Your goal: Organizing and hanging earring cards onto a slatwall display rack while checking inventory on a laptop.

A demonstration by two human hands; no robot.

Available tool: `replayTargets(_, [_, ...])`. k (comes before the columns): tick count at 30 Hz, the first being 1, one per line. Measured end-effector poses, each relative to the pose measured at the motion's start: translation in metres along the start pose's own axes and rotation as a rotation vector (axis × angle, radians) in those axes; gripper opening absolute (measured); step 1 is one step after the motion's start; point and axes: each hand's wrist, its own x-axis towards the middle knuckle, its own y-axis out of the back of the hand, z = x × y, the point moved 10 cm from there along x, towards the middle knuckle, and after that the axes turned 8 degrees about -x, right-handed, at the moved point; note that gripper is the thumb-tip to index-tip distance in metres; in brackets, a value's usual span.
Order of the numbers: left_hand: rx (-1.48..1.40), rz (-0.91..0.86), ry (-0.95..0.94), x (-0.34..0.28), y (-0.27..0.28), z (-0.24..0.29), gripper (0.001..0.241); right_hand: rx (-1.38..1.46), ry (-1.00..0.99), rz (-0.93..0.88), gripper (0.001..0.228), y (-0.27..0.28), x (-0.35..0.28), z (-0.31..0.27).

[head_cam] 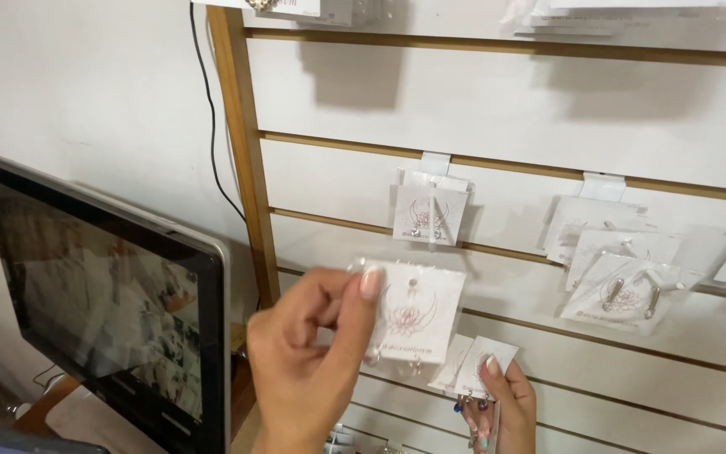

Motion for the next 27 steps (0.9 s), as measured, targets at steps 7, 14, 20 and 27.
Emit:
replayTargets(7, [-0.073, -0.098, 0.28, 0.032, -0.026, -0.026, 0.037, 0.015, 0.022, -0.007, 0.032, 0.004, 0.002, -0.003])
replayTargets(14, [0.123, -0.14, 0.142, 0.038, -0.031, -0.009, 0.041, 0.03, 0.015, -0.04, 0.031, 0.013, 0.014, 0.01])
replayTargets(20, [0.495, -0.198, -0.026, 0.038, -0.038, 0.011, 0.038, 0.048, 0.0, -0.039, 0.033, 0.011, 0.018, 0.011])
replayTargets(27, [0.909, -0.454, 0.076, 0.055, -0.057, 0.01, 0.037, 0.033, -0.002, -0.081, 0.03, 0.007, 0.021, 0.02])
